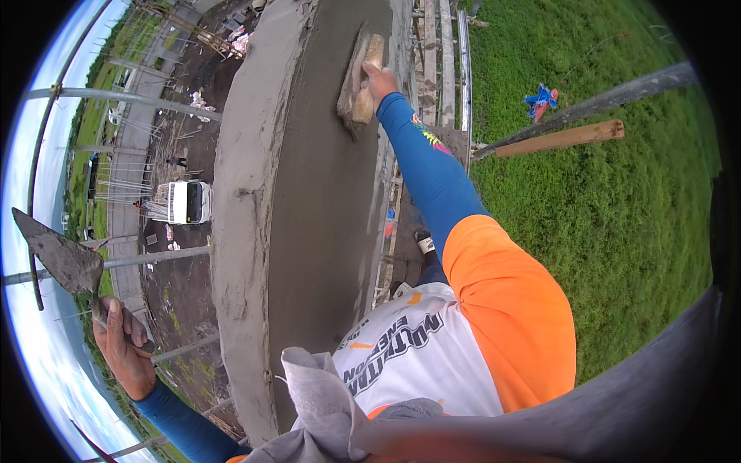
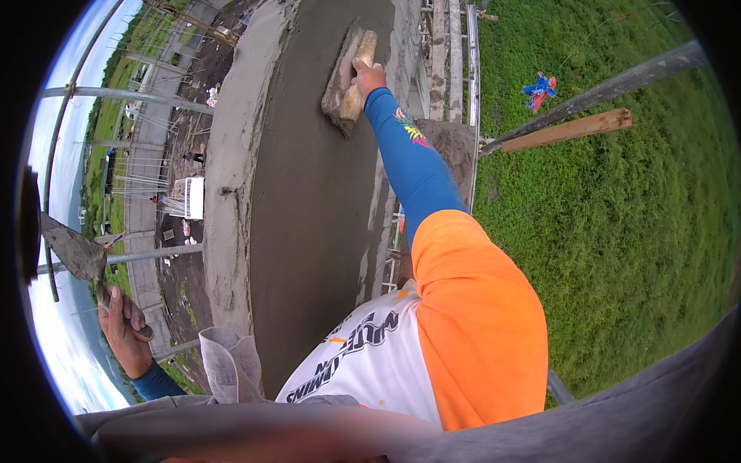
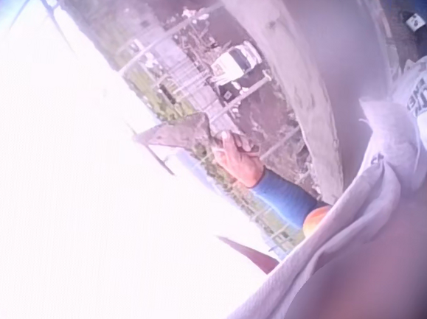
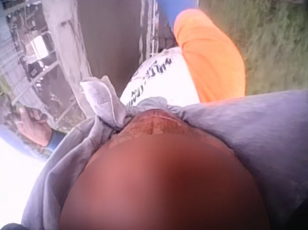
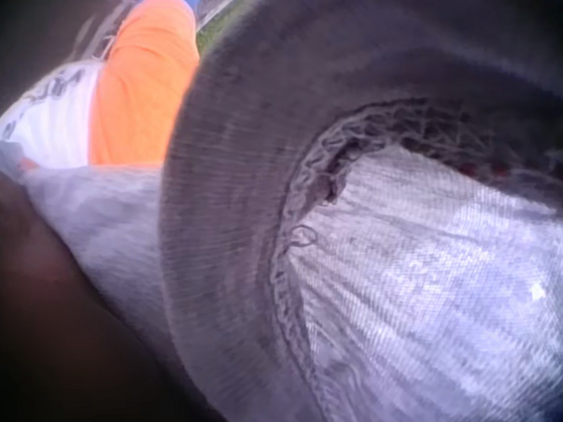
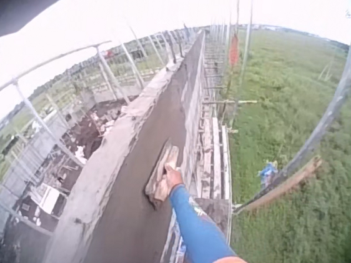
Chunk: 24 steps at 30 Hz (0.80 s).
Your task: The person scoops wet cement from a scaffold platform with a trowel and applies it to a vertical wall. They then smooth the surface with a wooden float, repeating the process to cover more area.
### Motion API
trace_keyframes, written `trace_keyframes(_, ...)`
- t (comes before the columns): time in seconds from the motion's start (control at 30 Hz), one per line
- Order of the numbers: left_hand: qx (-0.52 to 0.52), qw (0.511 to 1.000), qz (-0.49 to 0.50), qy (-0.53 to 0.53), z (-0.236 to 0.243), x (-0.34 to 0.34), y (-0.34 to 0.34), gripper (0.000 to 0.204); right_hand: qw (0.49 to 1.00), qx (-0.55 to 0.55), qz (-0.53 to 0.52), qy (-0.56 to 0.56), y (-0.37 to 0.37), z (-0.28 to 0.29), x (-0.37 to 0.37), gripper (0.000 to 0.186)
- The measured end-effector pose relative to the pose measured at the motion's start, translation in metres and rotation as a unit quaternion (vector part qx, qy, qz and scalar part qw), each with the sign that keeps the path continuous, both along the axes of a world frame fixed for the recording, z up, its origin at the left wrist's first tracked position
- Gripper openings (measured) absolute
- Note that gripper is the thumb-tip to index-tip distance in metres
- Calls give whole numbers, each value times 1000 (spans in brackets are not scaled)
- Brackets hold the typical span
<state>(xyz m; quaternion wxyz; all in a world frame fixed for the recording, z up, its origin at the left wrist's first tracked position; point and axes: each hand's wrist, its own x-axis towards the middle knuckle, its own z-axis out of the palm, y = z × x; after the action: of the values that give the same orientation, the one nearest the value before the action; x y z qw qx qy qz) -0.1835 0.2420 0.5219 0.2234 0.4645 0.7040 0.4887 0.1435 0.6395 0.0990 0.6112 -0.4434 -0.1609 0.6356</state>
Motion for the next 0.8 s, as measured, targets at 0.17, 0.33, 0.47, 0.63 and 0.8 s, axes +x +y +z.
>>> trace_keyframes(0.17, 2, 1000, 13, -7, 3, -10, -17, 14, 982, 164, -27, -92, 60, 124, 22, 35)
trace_keyframes(0.33, 8, 999, 42, -25, -2, -26, -22, 15, 970, 215, -16, -111, -41, 136, -17, 35)
trace_keyframes(0.47, -8, 997, 58, -40, -2, -33, -12, 16, 982, 110, 52, -146, -195, 77, -63, 39)
trace_keyframes(0.63, -17, 997, 57, -43, -2, -26, 10, 17, 976, 53, 21, -211, -238, -25, -72, 47)
trace_keyframes(0.8, -62, 996, 48, -30, -2, -4, 22, 16, 975, -156, 46, -152, -256, -147, -71, 48)
